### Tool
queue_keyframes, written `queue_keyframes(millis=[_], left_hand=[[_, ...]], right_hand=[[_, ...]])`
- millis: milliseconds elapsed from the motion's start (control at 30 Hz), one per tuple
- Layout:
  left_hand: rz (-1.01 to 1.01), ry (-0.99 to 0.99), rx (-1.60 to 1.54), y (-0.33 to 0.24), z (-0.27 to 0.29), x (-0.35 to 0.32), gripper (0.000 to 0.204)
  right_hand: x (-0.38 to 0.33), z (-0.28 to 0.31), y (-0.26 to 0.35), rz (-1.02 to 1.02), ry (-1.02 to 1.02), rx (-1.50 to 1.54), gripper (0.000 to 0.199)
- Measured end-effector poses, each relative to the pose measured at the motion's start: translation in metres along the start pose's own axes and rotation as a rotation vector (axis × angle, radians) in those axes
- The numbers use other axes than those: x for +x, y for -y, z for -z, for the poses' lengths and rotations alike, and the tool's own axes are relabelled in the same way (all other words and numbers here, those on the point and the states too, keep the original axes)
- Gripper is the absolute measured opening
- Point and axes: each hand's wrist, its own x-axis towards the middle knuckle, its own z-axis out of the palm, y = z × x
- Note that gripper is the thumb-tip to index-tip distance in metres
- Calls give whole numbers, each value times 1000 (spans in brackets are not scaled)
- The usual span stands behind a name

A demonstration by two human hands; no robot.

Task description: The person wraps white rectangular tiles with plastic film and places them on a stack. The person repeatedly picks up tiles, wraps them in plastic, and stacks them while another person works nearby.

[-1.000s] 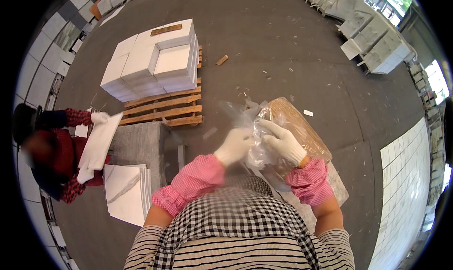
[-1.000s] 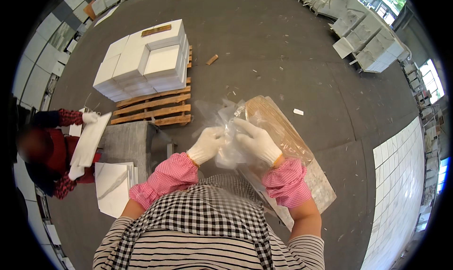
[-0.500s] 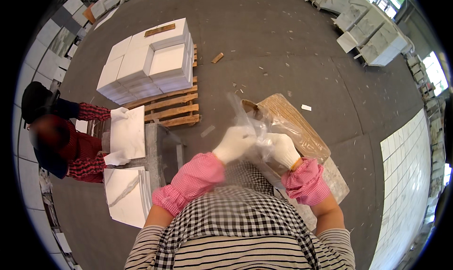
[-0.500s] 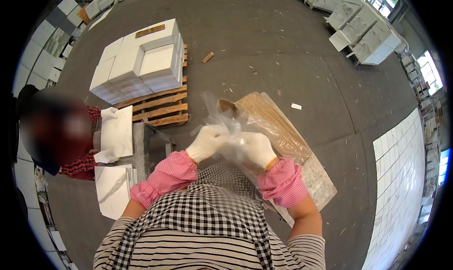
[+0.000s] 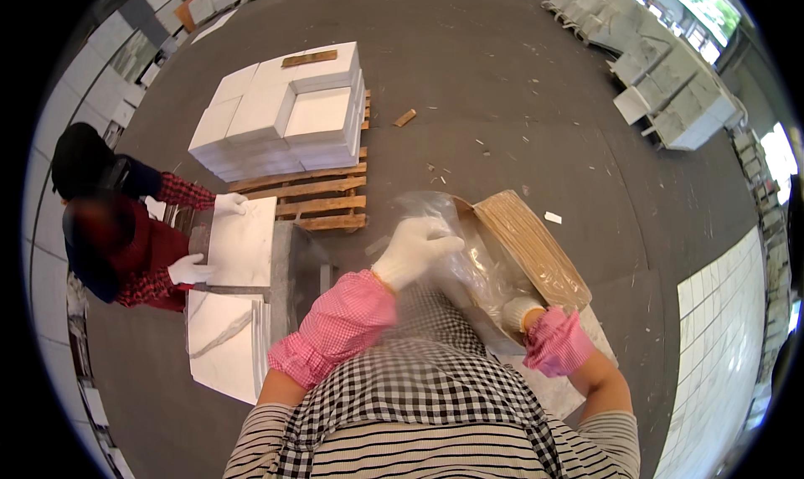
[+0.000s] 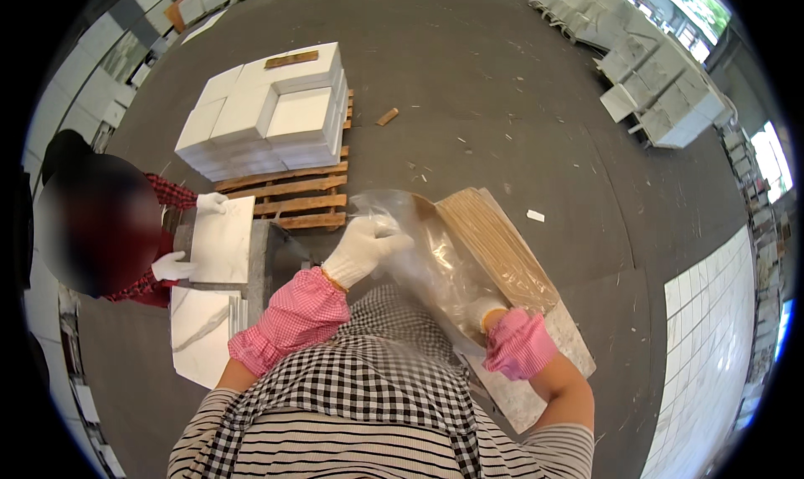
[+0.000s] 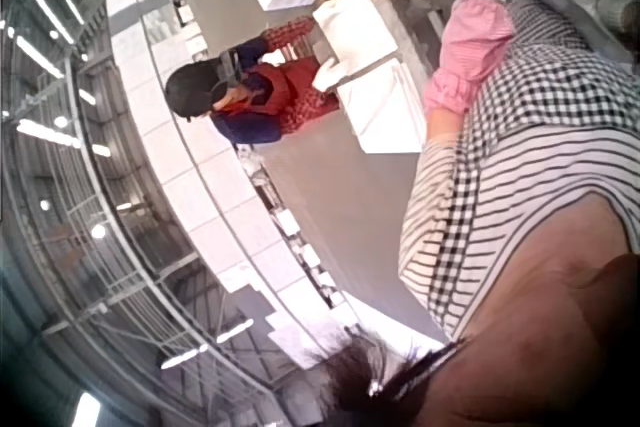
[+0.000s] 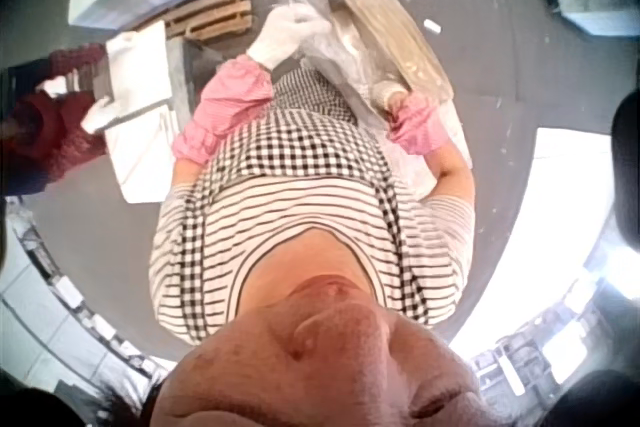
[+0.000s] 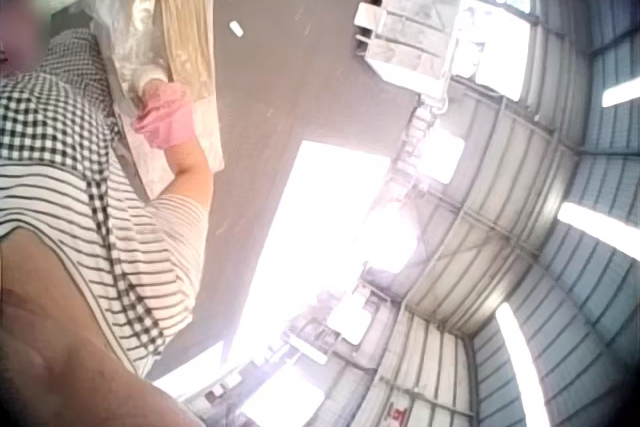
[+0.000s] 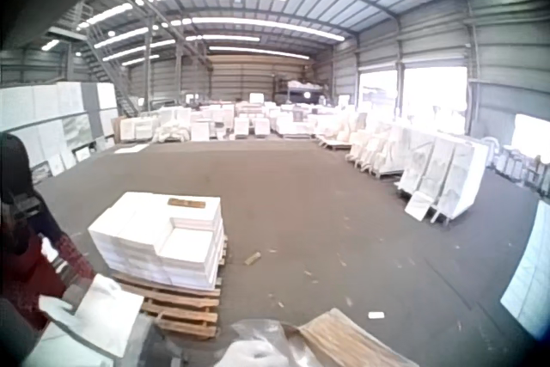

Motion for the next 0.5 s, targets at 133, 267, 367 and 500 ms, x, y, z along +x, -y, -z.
queue_keyframes(millis=[133,267,367,500], left_hand=[[22,33,57,-11,-4,-2,28],[13,27,147,-3,-15,-4,28],[-96,-28,-81,12,-36,1,27],[-158,59,224,8,-36,1,27]], right_hand=[[-42,74,23,-26,57,-31,28],[-77,151,62,247,-655,237,25],[-72,173,91,308,-945,396,20],[-46,152,80,307,-1058,480,12]])
